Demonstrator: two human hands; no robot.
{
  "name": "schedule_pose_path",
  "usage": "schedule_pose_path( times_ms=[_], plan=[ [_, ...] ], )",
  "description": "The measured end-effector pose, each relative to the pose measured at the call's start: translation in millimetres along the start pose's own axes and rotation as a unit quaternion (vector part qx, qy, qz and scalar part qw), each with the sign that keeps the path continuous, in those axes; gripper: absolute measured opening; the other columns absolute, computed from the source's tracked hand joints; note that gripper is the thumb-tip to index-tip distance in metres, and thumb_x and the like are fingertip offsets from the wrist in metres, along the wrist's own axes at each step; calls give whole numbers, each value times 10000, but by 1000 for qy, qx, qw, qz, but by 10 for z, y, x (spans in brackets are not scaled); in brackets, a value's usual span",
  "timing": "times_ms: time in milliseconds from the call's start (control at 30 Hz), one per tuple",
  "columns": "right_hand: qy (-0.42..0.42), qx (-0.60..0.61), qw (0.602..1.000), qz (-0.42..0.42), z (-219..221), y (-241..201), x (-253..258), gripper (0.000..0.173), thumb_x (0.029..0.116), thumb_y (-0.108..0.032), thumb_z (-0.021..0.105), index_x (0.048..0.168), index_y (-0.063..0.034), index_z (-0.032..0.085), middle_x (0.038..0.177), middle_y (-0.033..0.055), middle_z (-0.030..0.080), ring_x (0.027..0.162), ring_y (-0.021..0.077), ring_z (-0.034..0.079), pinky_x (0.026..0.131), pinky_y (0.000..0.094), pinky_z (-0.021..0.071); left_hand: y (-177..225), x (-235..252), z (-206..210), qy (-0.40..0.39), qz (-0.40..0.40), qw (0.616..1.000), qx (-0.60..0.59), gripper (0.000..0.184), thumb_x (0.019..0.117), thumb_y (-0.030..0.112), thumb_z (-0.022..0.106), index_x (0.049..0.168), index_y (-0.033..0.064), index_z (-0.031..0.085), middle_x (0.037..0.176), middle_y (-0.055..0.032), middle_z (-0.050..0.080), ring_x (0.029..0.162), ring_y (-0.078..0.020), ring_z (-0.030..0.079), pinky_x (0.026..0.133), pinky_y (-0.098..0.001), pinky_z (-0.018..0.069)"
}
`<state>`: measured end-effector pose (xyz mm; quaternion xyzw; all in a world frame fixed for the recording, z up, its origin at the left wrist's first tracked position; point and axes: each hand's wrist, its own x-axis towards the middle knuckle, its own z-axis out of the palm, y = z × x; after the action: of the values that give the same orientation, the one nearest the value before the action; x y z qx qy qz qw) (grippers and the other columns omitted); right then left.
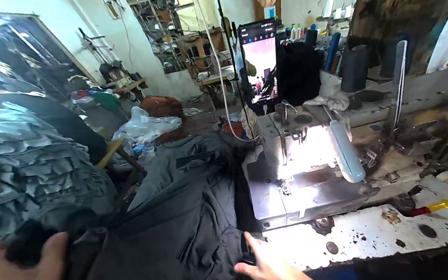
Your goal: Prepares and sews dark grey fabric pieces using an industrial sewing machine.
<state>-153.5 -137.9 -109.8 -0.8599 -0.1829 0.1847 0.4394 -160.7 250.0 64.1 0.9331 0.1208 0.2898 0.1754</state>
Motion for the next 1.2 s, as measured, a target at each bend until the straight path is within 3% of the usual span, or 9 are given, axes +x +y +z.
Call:
schedule_pose_path(
  times_ms=[100, 233, 367, 467, 667, 833, 1000, 1133, 1200],
  plan=[
    [-85, -65, 994, 12, 78, -183, 269, 388, 1014, -219, 585, 1339, -8, 571, 1157, 272, 674, 1088, 452, 661, 895, 629, 508, 361, -87, 552, -97, 71, 993, -10, 939, 931, 498, 689, 1552, -92, 306, 1550, -392, 341, 1441, -561, 341, 1171, -671, 292],
    [36, -28, 994, -99, -40, -126, 99, 244, 959, -88, 625, 1162, 41, 671, 1173, 273, 634, 984, 407, 681, 816, 535, 562, 520, 203, 1744, -247, 49, 967, 47, 1144, 803, 605, 783, 1625, 38, 225, 1646, -328, 197, 1527, -521, 179, 1181, -716, 149],
    [114, 22, 984, -137, -78, -77, -7, 207, 953, -66, 615, 1080, 84, 681, 1259, 285, 629, 1049, 384, 688, 876, 483, 572, 689, 605, 2205, -275, 16, 960, 39, 680, 965, 422, 693, 1443, -28, 515, 1345, -328, 595, 1292, -500, 552, 1084, -681, 379],
    [190, 41, 968, -159, 9, -19, -26, 214, 953, -116, 632, 1041, 75, 675, 1138, 261, 674, 975, 352, 708, 835, 458, 584, 952, 708, 2034, -164, 60, 976, -127, 413, 1039, 224, 579, 1283, -108, 606, 1218, -325, 653, 1199, -415, 629, 1056, -581, 455],
    [97, 68, 986, -116, 91, -537, 506, 811, 954, -413, 697, 1564, 7, 368, 1468, 240, 533, 1117, 379, 681, 886, 561, 562, 1262, 673, 1359, 32, -44, 920, -389, 374, 1099, 172, 394, 1367, -56, 522, 1249, -87, 621, 1043, 58, 578, 962, -175, 468],
    [30, 165, 981, -95, 167, -589, 681, 518, 968, -301, 687, 1381, -6, 582, 1107, 228, 707, 1033, 368, 691, 923, 575, 525, 1136, 559, 716, 152, -6, 918, -367, 438, 1107, 164, 321, 1407, -137, 428, 1329, -166, 566, 1134, 31, 537, 1027, -175, 416],
    [28, 309, 948, -71, 269, -442, 945, 762, 902, -377, 768, 1448, 78, 495, 1407, 290, 543, 1297, 344, 545, 1109, 472, 425, 1132, 584, 475, 213, 53, 868, -446, 391, 1081, 184, 276, 1376, -41, 399, 1135, 70, 580, 1022, 92, 576, 963, -160, 473],
    [-49, 257, 954, -146, 58, -429, 676, 301, 949, -265, 724, 845, -4, 614, 695, 14, 539, 617, 65, 505, 586, 264, 424, 1071, 765, 475, 249, 38, 848, -466, 388, 1097, 181, 264, 1359, -49, 436, 1157, 18, 610, 1045, 44, 599, 972, -188, 485],
    [-96, 273, 942, -173, -312, -396, 193, 260, 968, -236, 683, 923, 15, 632, 703, 6, 542, 607, 51, 490, 594, 254, 424, 1100, 905, 589, 216, -26, 911, -349, 403, 1103, 141, 245, 1364, -100, 434, 1212, -119, 586, 1116, -77, 573, 1007, -246, 446]
  ],
)
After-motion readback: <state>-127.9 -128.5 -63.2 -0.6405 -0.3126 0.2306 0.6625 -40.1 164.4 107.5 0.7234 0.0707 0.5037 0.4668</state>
